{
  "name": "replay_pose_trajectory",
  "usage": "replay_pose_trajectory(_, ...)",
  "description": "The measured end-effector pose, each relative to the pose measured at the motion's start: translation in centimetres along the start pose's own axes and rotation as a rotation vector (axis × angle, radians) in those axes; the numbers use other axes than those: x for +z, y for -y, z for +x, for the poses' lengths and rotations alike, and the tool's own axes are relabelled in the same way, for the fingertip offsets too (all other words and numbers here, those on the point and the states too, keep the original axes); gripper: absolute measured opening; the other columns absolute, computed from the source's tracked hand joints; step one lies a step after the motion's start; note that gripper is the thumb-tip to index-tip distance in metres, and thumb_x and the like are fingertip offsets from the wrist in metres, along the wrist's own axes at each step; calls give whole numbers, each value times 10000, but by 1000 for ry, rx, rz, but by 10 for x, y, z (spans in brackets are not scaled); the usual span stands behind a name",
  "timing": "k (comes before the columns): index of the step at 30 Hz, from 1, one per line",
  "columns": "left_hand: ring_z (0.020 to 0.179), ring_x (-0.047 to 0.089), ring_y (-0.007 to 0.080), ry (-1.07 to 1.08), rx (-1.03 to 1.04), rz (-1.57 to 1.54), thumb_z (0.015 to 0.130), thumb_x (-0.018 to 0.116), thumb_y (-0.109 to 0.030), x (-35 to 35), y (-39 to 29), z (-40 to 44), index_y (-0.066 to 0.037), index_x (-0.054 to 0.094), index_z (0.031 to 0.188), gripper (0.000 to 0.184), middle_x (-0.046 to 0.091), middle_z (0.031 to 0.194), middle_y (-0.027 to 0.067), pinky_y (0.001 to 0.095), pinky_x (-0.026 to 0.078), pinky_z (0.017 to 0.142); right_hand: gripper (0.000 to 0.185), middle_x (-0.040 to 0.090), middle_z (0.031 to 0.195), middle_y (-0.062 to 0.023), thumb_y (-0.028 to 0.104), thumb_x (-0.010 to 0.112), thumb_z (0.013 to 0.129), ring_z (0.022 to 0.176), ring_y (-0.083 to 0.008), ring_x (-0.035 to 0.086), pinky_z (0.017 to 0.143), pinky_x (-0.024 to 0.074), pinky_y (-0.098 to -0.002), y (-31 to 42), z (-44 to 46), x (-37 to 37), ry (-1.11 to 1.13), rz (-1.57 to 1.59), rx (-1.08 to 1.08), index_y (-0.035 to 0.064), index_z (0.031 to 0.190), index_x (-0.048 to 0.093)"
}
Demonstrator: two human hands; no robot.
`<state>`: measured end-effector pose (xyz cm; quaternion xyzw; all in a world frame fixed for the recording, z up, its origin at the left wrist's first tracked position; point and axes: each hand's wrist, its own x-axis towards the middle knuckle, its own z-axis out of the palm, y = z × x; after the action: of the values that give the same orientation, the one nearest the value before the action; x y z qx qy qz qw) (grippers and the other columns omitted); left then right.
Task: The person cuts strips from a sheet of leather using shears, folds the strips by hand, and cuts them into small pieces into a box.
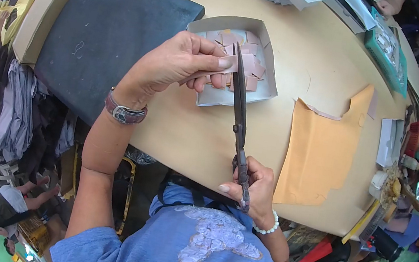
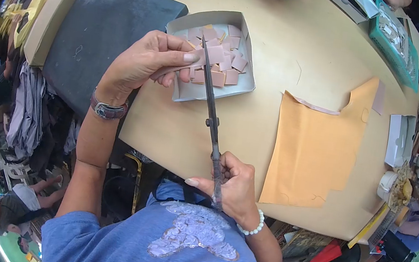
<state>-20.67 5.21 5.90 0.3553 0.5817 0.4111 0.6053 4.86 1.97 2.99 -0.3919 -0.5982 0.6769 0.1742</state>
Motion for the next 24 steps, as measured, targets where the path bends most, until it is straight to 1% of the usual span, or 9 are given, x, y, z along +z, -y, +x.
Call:
replay_pose_trajectory(6,417,472,5,2,-10,-1,836,606,-189,1,-1,-1,35,619,890,231,609,624,29,112,367,396,438,375,458,17,235,803,647,450,-44,326,389,271,-224,-7,-3,1,-26,-148,19,40,548,423)
replay_pose_trajectory(12,415,469,4,28,-4,8,835,607,-186,0,0,-2,28,617,865,217,606,622,26,110,360,395,437,353,435,20,208,792,665,427,-44,315,373,257,-230,-4,-9,5,-60,-212,47,45,527,412)
replay_pose_trajectory(18,421,466,7,60,2,-10,837,604,-186,3,-1,-3,25,614,855,212,604,621,24,114,358,399,426,347,425,17,177,781,680,421,-32,318,365,243,-220,-6,-15,9,-88,-123,113,50,523,405)
replay_pose_trajectory(21,425,466,9,42,5,-5,839,601,-183,2,3,-3,28,610,870,214,608,632,27,116,359,403,416,363,435,34,159,770,691,424,-23,324,369,246,-211,-18,-19,9,-82,-143,100,55,526,403)
replay_pose_trajectory(24,432,471,9,41,15,-20,843,599,-186,1,5,-1,30,609,896,222,612,645,24,117,358,404,390,399,480,48,191,793,661,446,-14,345,386,262,-198,-17,-24,8,-65,31,195,50,568,441)
